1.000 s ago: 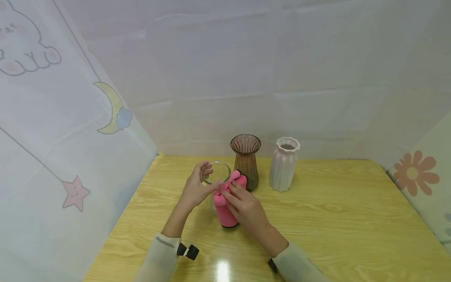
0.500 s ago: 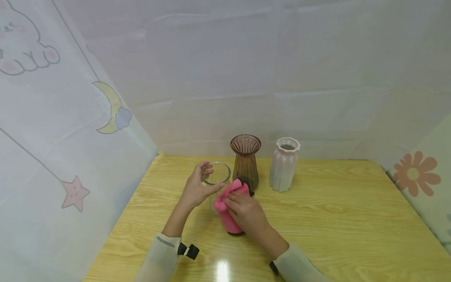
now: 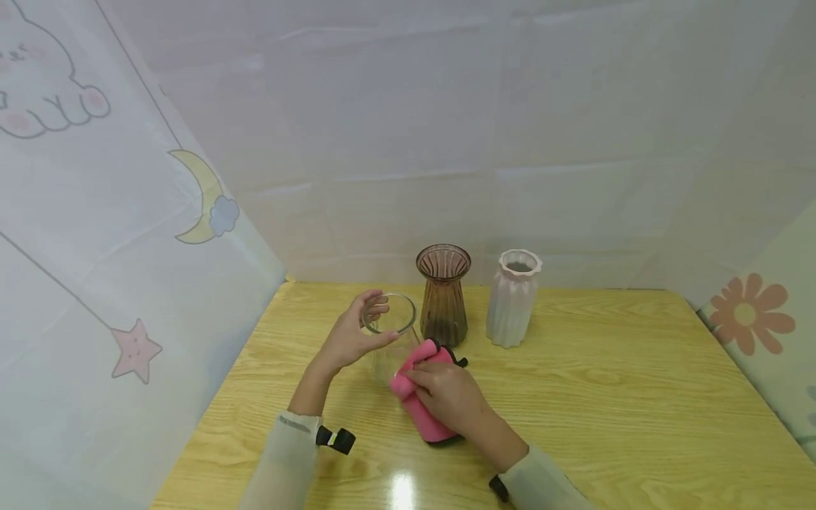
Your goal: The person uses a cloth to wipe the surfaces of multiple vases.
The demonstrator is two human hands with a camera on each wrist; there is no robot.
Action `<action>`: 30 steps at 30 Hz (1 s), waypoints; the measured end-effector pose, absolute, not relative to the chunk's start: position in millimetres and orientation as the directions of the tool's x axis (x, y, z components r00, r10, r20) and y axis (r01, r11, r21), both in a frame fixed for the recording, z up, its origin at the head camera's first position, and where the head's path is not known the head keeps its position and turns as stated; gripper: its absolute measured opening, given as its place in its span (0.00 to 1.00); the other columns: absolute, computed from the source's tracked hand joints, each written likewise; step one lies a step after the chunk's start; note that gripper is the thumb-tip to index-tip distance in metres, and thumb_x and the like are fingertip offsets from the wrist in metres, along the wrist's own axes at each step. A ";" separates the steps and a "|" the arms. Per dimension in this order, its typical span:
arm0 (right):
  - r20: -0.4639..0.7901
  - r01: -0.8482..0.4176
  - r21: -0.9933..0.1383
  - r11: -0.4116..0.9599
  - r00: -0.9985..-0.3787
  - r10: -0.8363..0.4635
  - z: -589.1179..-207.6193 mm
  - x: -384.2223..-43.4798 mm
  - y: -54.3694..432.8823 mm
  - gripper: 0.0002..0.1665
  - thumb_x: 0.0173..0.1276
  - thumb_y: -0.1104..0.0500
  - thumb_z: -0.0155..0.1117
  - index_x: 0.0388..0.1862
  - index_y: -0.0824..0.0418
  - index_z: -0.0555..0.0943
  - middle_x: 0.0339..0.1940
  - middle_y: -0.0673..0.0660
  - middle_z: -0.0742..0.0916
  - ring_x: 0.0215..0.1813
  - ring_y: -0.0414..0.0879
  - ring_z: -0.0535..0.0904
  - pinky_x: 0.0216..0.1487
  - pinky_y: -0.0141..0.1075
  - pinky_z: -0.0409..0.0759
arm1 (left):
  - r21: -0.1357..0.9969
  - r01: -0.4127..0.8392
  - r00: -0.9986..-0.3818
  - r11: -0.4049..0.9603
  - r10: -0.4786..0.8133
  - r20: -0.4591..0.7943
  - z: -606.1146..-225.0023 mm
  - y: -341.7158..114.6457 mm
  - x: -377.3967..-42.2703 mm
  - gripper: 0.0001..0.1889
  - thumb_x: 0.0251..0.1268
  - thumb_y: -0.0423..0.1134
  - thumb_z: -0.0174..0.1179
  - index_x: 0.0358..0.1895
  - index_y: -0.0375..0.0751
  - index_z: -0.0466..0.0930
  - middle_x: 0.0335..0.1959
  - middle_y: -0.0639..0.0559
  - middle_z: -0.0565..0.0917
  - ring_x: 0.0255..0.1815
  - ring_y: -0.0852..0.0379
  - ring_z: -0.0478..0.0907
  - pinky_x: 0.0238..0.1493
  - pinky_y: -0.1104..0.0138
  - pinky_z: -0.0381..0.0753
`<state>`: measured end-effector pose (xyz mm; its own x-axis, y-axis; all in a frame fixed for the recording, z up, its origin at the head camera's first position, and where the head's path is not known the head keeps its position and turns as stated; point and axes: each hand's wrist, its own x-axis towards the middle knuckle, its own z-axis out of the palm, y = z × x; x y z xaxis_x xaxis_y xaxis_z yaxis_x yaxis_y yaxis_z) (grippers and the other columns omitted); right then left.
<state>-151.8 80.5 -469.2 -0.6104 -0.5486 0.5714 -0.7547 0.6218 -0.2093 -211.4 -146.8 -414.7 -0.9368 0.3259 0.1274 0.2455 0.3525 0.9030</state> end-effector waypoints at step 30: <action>0.845 -0.856 0.014 0.516 -0.266 -0.464 -462.9 -173.3 77.5 0.17 0.68 0.63 0.68 0.56 0.63 0.86 0.51 0.61 0.89 0.55 0.54 0.87 0.56 0.41 0.83 | 0.912 0.187 -0.979 0.365 0.146 0.142 -411.6 -131.0 -194.7 0.51 0.54 0.47 0.77 0.78 0.38 0.56 0.73 0.43 0.70 0.72 0.44 0.68 0.71 0.47 0.69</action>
<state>-173.3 77.5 -462.9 -0.2662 -0.4644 0.8447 -0.8563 0.5164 0.0141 -194.7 -131.0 -411.6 -0.9789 0.1464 0.1423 0.1872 0.3655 0.9118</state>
